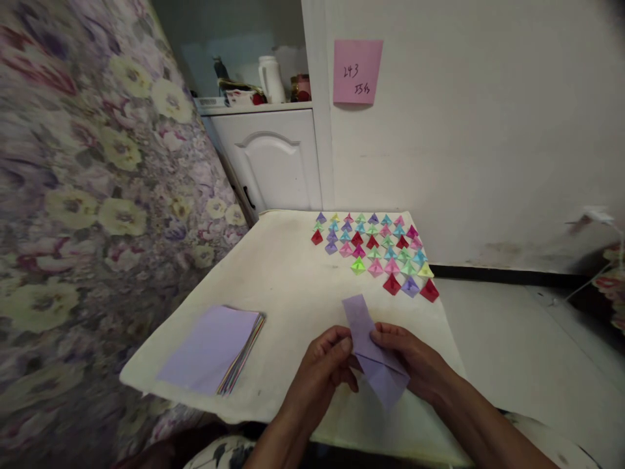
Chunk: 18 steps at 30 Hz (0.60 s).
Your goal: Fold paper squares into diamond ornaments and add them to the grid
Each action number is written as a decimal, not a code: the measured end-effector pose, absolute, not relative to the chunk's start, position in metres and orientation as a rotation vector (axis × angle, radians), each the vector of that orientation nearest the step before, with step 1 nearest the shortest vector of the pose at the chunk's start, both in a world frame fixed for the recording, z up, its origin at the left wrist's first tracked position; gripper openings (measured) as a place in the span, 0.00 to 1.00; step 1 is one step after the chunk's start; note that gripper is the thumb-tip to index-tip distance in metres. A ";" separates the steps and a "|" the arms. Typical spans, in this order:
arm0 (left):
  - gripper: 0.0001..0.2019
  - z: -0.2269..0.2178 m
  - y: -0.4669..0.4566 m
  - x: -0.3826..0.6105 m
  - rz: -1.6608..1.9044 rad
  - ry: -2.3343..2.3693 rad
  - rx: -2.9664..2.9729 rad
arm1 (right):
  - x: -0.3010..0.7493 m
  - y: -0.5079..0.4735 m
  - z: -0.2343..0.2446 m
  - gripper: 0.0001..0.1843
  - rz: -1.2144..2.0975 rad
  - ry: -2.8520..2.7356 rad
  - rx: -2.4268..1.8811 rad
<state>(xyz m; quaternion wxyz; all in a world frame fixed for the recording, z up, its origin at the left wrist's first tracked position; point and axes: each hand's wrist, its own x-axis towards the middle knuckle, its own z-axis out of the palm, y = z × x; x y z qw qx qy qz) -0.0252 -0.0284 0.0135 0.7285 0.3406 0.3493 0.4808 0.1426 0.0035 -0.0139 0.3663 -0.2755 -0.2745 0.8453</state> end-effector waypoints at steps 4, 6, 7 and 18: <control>0.06 0.012 -0.028 -0.025 1.061 0.763 0.733 | 0.144 0.004 -0.014 0.08 2.174 -0.693 -0.720; 0.06 0.012 -0.028 -0.025 1.055 0.759 0.727 | 0.144 0.005 -0.012 0.09 2.161 -0.701 -0.740; 0.06 0.011 -0.027 -0.025 1.053 0.757 0.725 | 0.144 0.005 -0.010 0.10 2.148 -0.712 -0.752; 0.12 0.011 -0.026 -0.022 1.034 0.960 0.809 | 0.143 0.007 0.001 0.10 1.571 -1.271 -1.103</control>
